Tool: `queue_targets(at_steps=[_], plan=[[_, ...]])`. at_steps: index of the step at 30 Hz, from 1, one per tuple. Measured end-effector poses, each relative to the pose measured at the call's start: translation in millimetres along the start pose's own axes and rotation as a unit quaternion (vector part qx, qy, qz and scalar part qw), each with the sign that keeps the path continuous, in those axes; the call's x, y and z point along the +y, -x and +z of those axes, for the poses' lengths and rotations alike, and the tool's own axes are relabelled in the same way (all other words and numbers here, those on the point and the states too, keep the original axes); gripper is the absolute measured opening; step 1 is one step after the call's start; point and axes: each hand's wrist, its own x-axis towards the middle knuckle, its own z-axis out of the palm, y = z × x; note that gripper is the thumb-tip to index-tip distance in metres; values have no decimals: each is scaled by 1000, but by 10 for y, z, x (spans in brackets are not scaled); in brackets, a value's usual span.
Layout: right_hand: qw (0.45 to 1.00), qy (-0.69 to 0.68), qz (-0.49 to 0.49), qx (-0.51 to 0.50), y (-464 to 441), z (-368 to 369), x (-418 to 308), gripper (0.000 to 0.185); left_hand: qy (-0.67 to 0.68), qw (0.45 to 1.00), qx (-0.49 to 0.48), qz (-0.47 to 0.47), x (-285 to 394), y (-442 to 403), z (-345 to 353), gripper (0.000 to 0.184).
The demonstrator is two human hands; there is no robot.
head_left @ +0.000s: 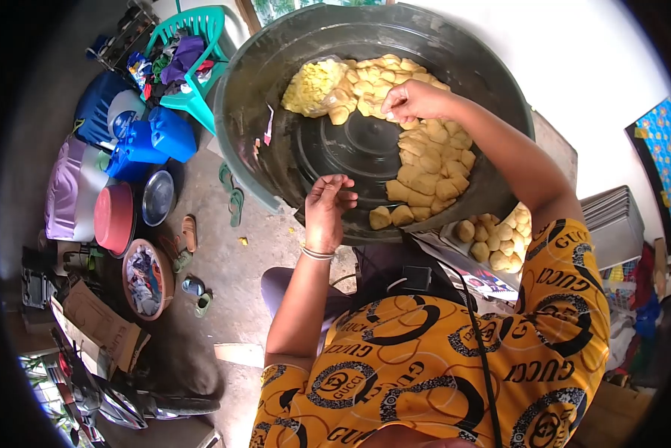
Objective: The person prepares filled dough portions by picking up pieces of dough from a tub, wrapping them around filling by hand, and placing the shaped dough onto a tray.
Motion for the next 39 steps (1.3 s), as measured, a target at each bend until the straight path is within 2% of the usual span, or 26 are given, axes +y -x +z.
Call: queue_targets(at_steps=[1, 4, 6, 8, 9, 12, 15, 18, 19, 22, 24, 25, 27, 28, 29, 32, 34, 36, 38, 39], plan=[[1000, -21, -13, 16, 38, -19, 51, 15, -22, 1000, -8, -12, 12, -6, 41, 14], [998, 45, -21, 37, 33, -194, 112, 16, -163, 986, -43, 5, 9, -81, 202, 15], [993, 54, -63, 80, 51, -301, 68, 12, -306, 946, -97, 41, -27, -100, 397, 19], [985, 34, -102, 135, 61, -383, 34, 13, -457, 868, -164, 101, -100, -132, 628, 22], [975, 82, -127, 160, 36, -423, 95, 15, -512, 830, -186, 120, -128, -128, 791, 27], [963, 177, -129, 158, 7, -525, 270, 20, -641, 631, -300, 318, -325, -237, 1180, 37], [974, 162, -73, 139, 52, -587, 365, 20, -718, 577, -335, 200, -671, -347, 1519, 43], [971, 168, -70, 156, 20, -646, 493, 15, -813, 467, -300, 176, -1054, -476, 1561, 45], [972, 159, -87, 150, 23, -682, 504, 16, -792, 495, -282, 219, -1107, -488, 1535, 45], [978, 101, -74, 165, 102, -772, 474, 16, -762, 531, -310, 206, -1024, -539, 1484, 43], [976, 104, -89, 169, 187, -823, 412, 15, -659, 701, -273, -9, -764, -462, 1545, 36], [975, 106, -98, 169, 190, -846, 400, 15, -586, 765, -242, -115, -612, -430, 1563, 32], [975, 87, -109, 171, 162, -858, 409, 15, -342, 907, -198, -145, -475, -495, 1386, 26], [976, 77, -114, 170, 137, -859, 432, 15, -207, 951, -169, -154, -416, -501, 1299, 23], [973, 82, -132, 173, 102, -838, 443, 14, -164, 964, -173, -121, -355, -498, 1209, 21], [989, -24, -68, 127, 112, -713, 344, 17, -78, 983, -159, -48, -143, -424, 1092, 21], [987, -131, -79, 53, 181, -550, 224, 19, -40, 988, -151, -21, -62, -433, 959, 21], [966, -239, -99, 1, 217, -302, 100, 20, -15, 990, -140, -20, -4, -413, 859, 21], [945, -298, -105, -89, 225, -104, -32, 23, 5, 992, -125, -29, 47, -363, 808, 21], [945, -299, -92, -100, 223, -10, -103, 24, 9, 991, -129, -40, 64, -354, 760, 20]])
